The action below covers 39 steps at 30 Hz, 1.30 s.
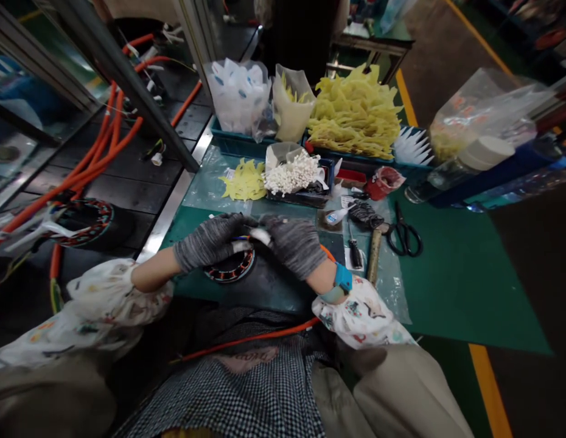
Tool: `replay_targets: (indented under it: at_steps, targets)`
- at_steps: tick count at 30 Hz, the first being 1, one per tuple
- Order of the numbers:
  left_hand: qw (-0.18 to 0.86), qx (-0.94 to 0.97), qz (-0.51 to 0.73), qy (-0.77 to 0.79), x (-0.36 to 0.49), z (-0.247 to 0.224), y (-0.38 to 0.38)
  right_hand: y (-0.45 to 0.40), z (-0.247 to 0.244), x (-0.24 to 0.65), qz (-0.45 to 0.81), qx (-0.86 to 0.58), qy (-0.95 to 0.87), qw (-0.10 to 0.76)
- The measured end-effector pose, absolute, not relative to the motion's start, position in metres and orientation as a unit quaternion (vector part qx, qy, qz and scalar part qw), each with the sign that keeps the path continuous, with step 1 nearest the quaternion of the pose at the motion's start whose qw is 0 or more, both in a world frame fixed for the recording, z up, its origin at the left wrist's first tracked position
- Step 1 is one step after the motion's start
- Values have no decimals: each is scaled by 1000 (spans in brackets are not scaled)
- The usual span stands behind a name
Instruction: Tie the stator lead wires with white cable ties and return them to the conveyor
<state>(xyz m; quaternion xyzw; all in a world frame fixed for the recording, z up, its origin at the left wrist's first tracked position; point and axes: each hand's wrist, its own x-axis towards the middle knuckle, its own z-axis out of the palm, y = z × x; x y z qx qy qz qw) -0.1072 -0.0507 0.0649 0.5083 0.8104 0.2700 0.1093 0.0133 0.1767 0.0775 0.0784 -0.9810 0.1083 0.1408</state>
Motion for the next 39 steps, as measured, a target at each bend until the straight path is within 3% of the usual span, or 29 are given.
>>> replay_targets:
  at_steps: [2,4,11,16,18,21,24,29,33,36,39]
  targets:
    - [153,503,307,793,-114,61,-49,184,65,38,147,95,-934,312]
    - [189,498,346,772,-117,58,-48,182,47,68,178,68,-893,407]
    - [203,463,377,776,-116,50,-46,148,-19,119,368,-39,-896,245]
    - [183,475,364,780,-115,52,-46,143,-17,116,561,-143,-796,174]
    - [112,494,342,792,-108,56,-50,143,-10,113,557,-117,-795,213]
    - [-47,557,288,777,-87,63,-60,144,4,113,433,3,-845,312]
    - [-119,627,238,732,-60,59,-68,150,20,118,328,102,-879,331]
    - [-165,588,297,734,-22,33,-56,155,42,116,318,87,-889,317]
    - [-187,473,382,772,5,21,-51,131,36,92,396,-89,-823,397]
    - [-147,475,425,756,3,29,-72,101,18,68,425,-179,-761,456]
    - [-93,417,494,758,-38,47,-101,79,1,47,493,-102,-726,469]
